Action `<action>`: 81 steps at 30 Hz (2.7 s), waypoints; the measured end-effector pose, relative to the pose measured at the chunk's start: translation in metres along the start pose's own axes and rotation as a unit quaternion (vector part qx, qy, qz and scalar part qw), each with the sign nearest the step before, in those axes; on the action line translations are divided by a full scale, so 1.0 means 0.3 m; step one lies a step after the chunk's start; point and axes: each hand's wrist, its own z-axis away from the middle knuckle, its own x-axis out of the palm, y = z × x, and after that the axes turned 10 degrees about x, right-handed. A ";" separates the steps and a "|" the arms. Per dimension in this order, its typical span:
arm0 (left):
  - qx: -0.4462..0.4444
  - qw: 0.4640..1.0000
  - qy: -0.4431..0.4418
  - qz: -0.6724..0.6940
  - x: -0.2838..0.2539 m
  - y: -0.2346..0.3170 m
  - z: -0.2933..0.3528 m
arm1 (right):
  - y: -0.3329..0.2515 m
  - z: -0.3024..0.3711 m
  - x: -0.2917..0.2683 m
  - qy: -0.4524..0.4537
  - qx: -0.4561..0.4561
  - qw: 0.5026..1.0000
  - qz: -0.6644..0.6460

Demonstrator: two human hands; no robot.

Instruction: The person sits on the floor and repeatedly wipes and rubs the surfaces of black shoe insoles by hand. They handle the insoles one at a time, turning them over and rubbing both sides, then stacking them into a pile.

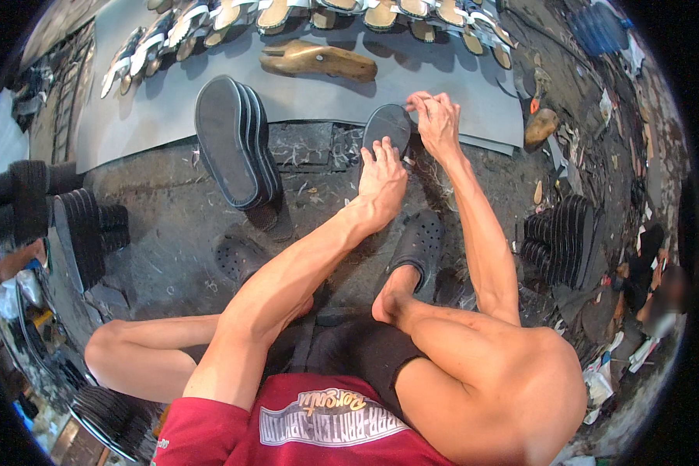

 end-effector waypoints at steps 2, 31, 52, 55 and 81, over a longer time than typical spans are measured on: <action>-0.006 0.998 0.056 0.022 0.039 -0.020 0.009 | -0.011 0.067 -0.012 0.015 0.006 1.000 0.008; -0.103 0.973 -0.119 -0.170 -0.011 0.100 -0.249 | -0.205 0.593 0.215 -0.033 0.014 0.989 -0.143; 0.078 0.995 0.053 -0.022 0.022 -0.139 -0.107 | -0.257 0.757 -0.049 -0.095 -0.018 0.991 -0.091; 0.088 0.994 0.059 -0.017 0.033 -0.149 -0.087 | -0.213 0.712 -0.063 -0.095 0.053 0.987 -0.117; -0.083 0.841 0.394 0.361 0.190 0.034 0.259 | -0.296 0.437 0.026 0.026 0.260 0.964 -0.047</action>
